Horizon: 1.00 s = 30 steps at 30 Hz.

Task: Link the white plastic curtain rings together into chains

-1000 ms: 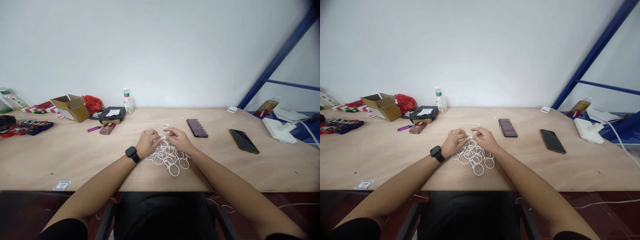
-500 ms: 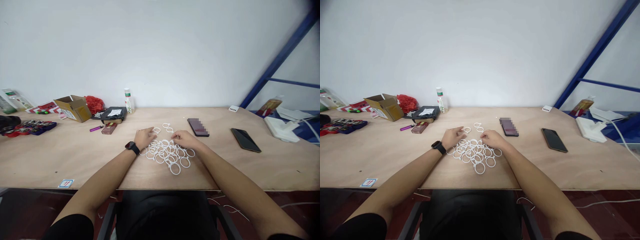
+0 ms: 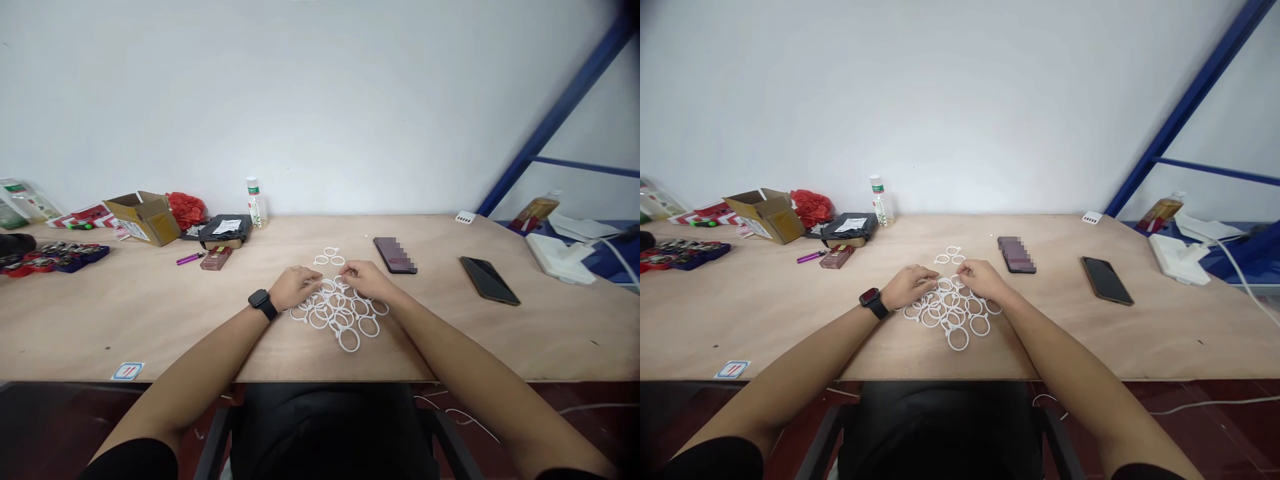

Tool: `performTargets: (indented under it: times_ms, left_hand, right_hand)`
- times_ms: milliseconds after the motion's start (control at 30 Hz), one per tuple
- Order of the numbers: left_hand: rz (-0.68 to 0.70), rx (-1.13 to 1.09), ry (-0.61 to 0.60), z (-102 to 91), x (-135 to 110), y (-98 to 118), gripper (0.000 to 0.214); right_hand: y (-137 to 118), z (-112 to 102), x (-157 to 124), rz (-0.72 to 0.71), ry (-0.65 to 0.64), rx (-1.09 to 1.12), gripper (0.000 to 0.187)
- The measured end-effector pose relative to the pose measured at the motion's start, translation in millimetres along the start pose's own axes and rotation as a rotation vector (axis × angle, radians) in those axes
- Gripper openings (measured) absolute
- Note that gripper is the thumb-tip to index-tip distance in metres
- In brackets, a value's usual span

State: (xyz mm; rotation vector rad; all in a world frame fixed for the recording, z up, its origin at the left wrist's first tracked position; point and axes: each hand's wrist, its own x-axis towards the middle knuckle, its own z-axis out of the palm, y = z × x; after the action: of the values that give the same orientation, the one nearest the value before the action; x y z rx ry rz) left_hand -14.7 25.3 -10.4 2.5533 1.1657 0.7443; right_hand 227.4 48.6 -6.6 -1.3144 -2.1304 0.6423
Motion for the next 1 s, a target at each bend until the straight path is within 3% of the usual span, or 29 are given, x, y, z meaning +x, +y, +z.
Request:
performTargets:
  times_ms: [167,367,467,667,1000]
  left_hand:
    - [0.116,0.017,0.103,1.6,1,13,0.038]
    - [0.164,0.097,0.135,2.3,0,25,0.023]
    - [0.14,0.113,0.143,1.6,-2,26,0.024]
    - [0.078,0.109,0.163,1.5,-1,24,0.026]
    - [0.088,0.108,0.135,1.1,-1,29,0.025]
  right_hand:
    - [-5,9,1,0.023,0.151,0.146,0.016]
    - [-17,20,-5,0.001,0.01,0.306,0.015]
    - [-22,18,-8,-0.034,0.037,0.281,0.02]
    - [-27,12,-13,-0.246,0.026,0.192,0.021]
    - [-27,14,-12,-0.258,0.071,0.135,0.016]
